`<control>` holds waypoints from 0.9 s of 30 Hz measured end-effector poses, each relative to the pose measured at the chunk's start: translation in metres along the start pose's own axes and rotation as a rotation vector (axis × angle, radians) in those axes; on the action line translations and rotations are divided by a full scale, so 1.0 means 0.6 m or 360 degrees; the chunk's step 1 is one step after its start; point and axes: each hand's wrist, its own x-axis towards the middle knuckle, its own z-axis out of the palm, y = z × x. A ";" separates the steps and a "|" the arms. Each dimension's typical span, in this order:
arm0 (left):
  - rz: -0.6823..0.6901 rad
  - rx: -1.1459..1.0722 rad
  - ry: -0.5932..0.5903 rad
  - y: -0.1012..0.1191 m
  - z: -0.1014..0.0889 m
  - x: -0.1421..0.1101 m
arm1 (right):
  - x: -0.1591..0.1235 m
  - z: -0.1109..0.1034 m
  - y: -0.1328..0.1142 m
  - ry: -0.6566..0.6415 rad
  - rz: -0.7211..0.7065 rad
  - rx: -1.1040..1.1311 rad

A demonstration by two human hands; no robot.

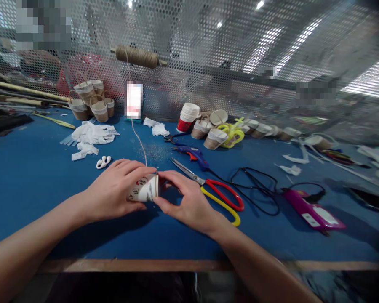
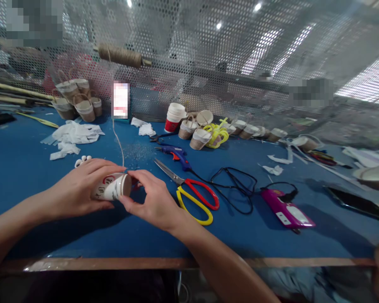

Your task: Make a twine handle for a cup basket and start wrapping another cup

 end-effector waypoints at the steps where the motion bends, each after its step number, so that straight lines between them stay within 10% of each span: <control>1: 0.0003 -0.0030 -0.0037 -0.001 0.001 0.000 | -0.001 0.000 0.000 -0.0002 0.0004 0.0003; 27: -0.0226 -0.0733 -0.0285 0.002 -0.001 0.003 | -0.010 -0.003 0.003 -0.0154 0.0116 0.0173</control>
